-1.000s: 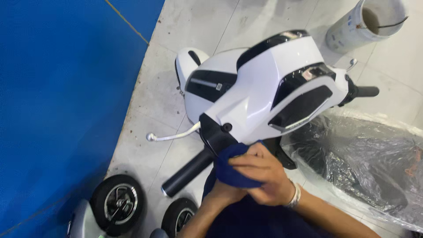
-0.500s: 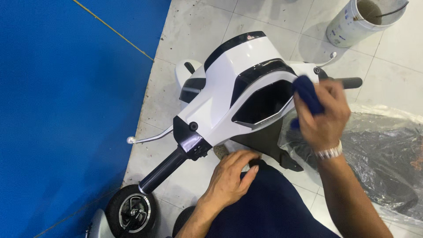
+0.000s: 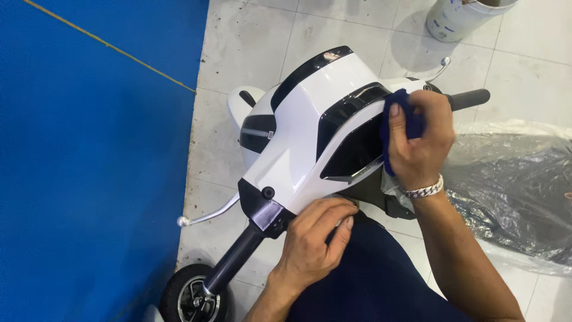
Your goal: The person wipes the exterior of a white scooter using a blue cloth. They clean the rear bumper, tail light, handlebars, front fairing, and front wheel area.
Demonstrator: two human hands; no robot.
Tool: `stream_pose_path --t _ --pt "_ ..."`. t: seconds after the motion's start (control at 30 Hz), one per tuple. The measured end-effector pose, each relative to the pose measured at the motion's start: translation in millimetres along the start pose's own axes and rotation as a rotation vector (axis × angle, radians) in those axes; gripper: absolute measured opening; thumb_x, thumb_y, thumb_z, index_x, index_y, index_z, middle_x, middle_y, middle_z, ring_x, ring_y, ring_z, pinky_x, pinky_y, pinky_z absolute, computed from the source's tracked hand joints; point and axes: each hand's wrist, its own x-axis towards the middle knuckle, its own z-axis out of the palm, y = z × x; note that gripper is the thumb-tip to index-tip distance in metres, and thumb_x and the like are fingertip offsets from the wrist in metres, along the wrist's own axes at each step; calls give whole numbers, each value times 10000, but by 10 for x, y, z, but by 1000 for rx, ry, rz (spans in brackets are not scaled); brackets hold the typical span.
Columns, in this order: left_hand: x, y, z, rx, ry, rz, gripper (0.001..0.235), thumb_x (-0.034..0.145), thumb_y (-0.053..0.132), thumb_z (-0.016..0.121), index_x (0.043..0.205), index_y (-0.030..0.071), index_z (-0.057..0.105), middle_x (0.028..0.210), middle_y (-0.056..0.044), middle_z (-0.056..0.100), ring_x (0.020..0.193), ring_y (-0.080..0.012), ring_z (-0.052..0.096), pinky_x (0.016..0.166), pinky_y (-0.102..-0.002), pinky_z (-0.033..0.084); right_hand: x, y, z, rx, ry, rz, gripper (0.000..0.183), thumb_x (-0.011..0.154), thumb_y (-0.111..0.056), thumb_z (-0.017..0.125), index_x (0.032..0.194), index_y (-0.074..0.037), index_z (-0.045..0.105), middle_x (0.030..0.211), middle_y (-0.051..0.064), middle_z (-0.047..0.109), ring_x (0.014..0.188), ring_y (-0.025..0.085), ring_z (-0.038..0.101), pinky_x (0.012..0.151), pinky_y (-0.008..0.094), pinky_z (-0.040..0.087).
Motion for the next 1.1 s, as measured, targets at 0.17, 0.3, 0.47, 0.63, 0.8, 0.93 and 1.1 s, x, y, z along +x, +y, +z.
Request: stream_pose_path --t 0.17,0.3,0.47,0.63,0.8,0.93,1.1 --pt "0 -84 -30 -31 -83 50 133 987 63 665 1093 -3 710 1104 -138 732 1019 -258 734 906 -350 602 -62 69 49 -35 44 103 157 1063 -119 801 1116 -18 694 1051 80 703 896 252 703 751 336 547" --pt "-15 -96 -97 -80 -123 50 130 990 63 665 1085 -14 711 1101 -144 732 1007 -258 731 885 -347 607 -209 -69 104 -144 72 -30 106 1059 -59 784 1120 -3 718 1093 92 699 976 244 684 863 341 545" --pt "-9 -119 -146 -167 -172 62 124 998 62 659 1083 -12 712 1085 -136 737 987 -246 735 880 -343 605 -245 -297 131 -149 45 -29 120 1064 -34 772 1170 2 730 1106 106 686 986 225 644 837 335 528" --pt "-6 -120 -175 -197 -195 95 118 990 64 668 1076 -3 712 1061 -128 741 974 -248 738 881 -345 602 -247 -542 109 -206 -7 -197 154 990 -13 783 1138 -16 743 1091 93 681 938 246 635 790 355 509" --pt "-9 -101 -220 -201 -216 126 117 984 61 667 1072 -1 711 1051 -127 743 961 -242 735 865 -345 591 -251 -668 48 -201 -113 -328 156 885 -40 804 1033 -23 757 1016 95 692 848 245 622 729 389 488" --pt "-61 -100 -215 -182 -197 173 106 937 59 681 1021 5 716 956 -123 744 869 -245 734 819 -351 582 -409 -713 66 -148 -231 -439 209 814 -97 792 1023 -89 786 1029 97 699 821 219 632 655 360 472" --pt "-250 -70 -303 -160 -189 198 113 914 38 702 1017 2 732 871 -128 755 777 -255 765 746 -337 610 -662 -685 64 161 -397 -496 237 798 -130 799 1030 -101 764 1063 70 697 832 204 640 662 343 481"
